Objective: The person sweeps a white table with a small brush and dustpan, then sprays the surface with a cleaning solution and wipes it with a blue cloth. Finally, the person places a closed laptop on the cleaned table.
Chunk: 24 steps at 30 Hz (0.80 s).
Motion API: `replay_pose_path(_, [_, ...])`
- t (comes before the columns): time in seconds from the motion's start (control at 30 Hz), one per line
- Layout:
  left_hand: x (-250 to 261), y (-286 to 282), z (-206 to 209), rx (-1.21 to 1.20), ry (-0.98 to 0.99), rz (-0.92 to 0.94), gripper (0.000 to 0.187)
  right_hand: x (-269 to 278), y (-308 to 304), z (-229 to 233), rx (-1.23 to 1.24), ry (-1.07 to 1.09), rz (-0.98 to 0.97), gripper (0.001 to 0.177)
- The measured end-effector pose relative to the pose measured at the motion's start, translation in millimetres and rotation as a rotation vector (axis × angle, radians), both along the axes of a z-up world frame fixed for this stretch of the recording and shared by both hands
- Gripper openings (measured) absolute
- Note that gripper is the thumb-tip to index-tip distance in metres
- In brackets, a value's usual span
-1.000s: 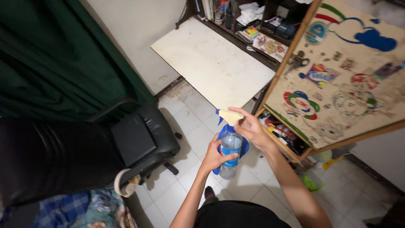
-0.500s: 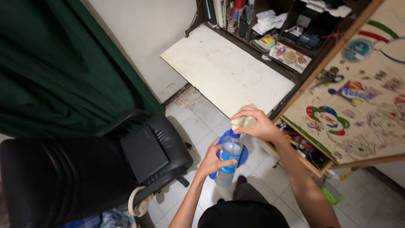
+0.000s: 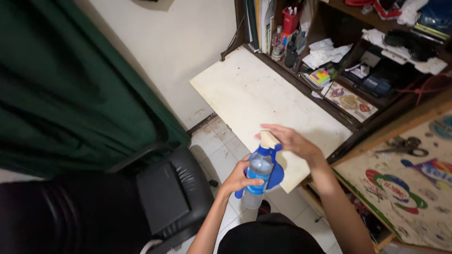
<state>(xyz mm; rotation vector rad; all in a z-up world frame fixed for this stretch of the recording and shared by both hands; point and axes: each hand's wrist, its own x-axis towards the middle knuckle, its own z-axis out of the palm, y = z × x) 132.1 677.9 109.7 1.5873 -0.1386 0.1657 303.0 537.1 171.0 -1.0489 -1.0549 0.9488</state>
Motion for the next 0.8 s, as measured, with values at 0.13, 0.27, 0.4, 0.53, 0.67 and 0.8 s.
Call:
replay_pose_path(0.13, [47.2,16.8,4.4,-0.027,0.057,-0.052,0.045,25.2,20.6,-3.7,0.012,0.121,0.019,0.078])
replay_pose_path(0.27, [86.6,34.0,5.3,-0.073,0.082,-0.084,0.045,43.9,29.8,-3.1,-0.032,0.254,-0.12,0.076])
replay_pose_path(0.4, [123.3,56.3,9.0,-0.042,0.067,-0.087,0.046,65.6,39.9,-7.9,-0.067,0.083,-0.362,0.07])
replay_pose_path(0.53, [154.2,76.7,12.4,0.204,-0.009,-0.003,0.044,69.4,65.5,-39.2,-0.095,0.051,-0.773,0.059])
replay_pose_path(0.67, [187.3,101.9,7.5,0.189,0.044,-0.121,0.047,75.2,88.0,-53.1,0.125,0.193,-0.852,0.058])
replay_pose_path(0.8, [206.8,127.6,-3.4,0.002,0.097,-0.38,0.045,73.7,103.6,-44.8,0.189,0.403,-0.81,0.056])
